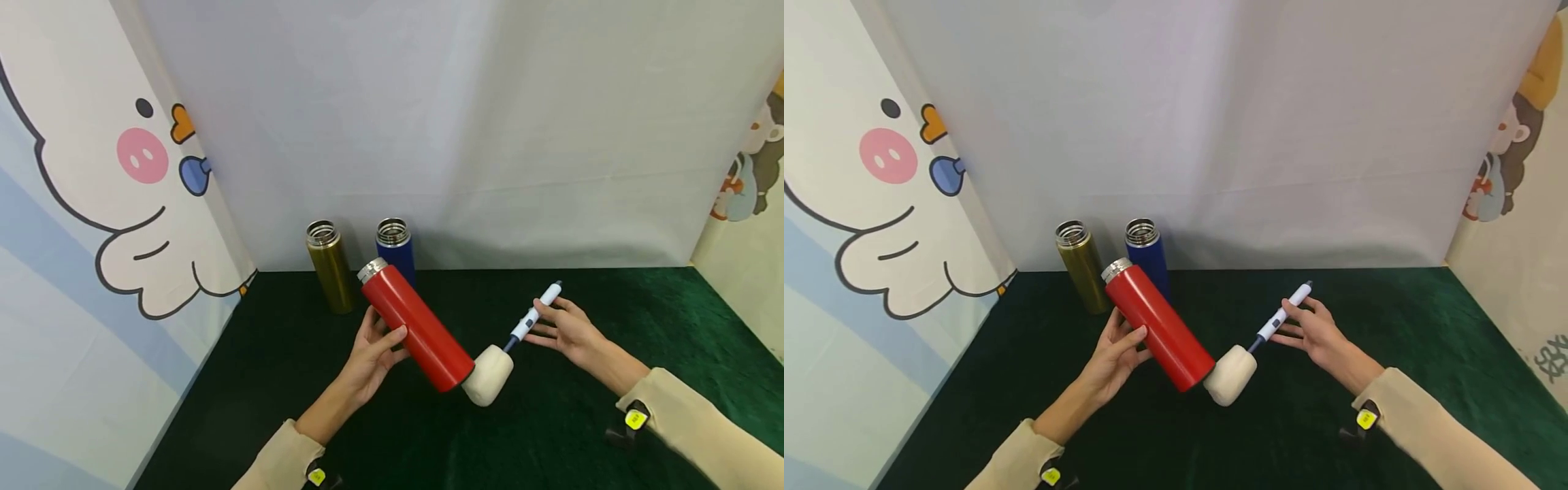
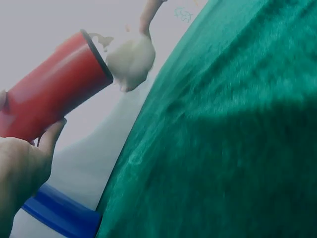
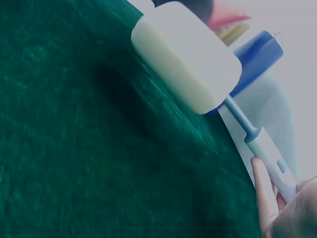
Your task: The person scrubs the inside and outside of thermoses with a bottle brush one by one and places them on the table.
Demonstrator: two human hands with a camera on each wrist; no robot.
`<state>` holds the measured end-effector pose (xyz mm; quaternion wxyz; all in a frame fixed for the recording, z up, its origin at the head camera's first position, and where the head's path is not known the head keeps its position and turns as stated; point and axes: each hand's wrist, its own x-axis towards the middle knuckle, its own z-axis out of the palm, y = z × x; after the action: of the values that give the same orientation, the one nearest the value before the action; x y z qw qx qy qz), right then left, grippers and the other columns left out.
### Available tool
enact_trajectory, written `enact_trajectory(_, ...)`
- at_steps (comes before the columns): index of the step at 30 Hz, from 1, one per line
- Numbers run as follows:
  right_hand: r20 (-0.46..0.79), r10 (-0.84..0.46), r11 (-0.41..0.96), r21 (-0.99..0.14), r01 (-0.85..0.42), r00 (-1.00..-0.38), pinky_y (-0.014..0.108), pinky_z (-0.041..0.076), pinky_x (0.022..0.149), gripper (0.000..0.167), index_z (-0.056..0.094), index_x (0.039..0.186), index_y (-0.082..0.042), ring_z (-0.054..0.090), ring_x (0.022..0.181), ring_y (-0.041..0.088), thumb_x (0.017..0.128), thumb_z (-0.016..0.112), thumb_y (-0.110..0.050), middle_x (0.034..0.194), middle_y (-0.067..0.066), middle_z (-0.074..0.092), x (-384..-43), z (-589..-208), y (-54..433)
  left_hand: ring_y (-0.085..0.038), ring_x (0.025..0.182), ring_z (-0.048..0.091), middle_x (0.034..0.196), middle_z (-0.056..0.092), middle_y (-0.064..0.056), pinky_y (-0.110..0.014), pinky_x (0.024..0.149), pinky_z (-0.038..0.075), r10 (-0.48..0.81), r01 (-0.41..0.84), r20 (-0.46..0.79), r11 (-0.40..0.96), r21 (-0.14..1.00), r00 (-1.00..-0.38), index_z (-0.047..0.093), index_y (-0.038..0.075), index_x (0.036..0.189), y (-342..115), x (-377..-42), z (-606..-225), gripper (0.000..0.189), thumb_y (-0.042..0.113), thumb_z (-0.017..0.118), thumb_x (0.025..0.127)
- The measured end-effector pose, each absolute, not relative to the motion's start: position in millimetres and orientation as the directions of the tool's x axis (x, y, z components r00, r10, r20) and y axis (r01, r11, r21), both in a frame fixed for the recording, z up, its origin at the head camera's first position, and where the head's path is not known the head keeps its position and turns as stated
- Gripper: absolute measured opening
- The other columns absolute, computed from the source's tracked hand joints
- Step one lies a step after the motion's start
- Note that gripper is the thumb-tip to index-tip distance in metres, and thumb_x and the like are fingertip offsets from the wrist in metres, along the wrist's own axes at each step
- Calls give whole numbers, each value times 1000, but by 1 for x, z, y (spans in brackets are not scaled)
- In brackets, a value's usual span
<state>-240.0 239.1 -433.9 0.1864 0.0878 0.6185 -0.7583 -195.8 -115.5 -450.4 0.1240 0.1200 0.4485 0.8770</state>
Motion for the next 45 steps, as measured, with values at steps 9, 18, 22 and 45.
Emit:
enact_trajectory(9, -365, -194, -183, -898, 399, -910, 39, 62, 91, 87, -15, 162, -11, 69, 93, 8, 107, 52, -26, 158, 24, 30, -229, -431, 217, -26, 135, 54, 156, 39, -8, -50, 108, 51, 272, -77, 89, -546, 834, -958, 23, 30, 157, -111, -195, -452, 77, -1, 60, 96)
enact_trajectory(18, -355, -192, -188, -902, 389, -915, 38, 60, 95, 89, -16, 162, -10, 66, 96, 5, 107, 52, -29, 160, 20, 28, -227, -433, 228, -28, 139, 51, 161, 32, -8, -54, 111, 48, 248, -127, 9, -528, 839, -969, 23, 33, 157, -122, -193, -460, 80, 2, 62, 94)
enact_trajectory(22, -359, -190, -205, -896, 395, -914, 37, 61, 94, 88, -10, 162, -7, 67, 94, 4, 106, 54, -30, 144, 9, 44, -229, -436, 236, -28, 139, 50, 161, 32, -8, -54, 111, 48, 260, -135, 9, -531, 836, -966, 22, 32, 157, -124, -191, -461, 79, 0, 60, 95)
enact_trajectory(45, -410, -253, -230, -854, 466, -876, 38, 57, 101, 87, -10, 162, -5, 67, 100, 6, 107, 52, -32, 161, 20, 26, -211, -453, 229, -28, 137, 53, 157, 38, -9, -51, 109, 50, 245, -103, 40, -542, 834, -969, 26, 30, 155, -110, -189, -456, 82, -4, 64, 91)
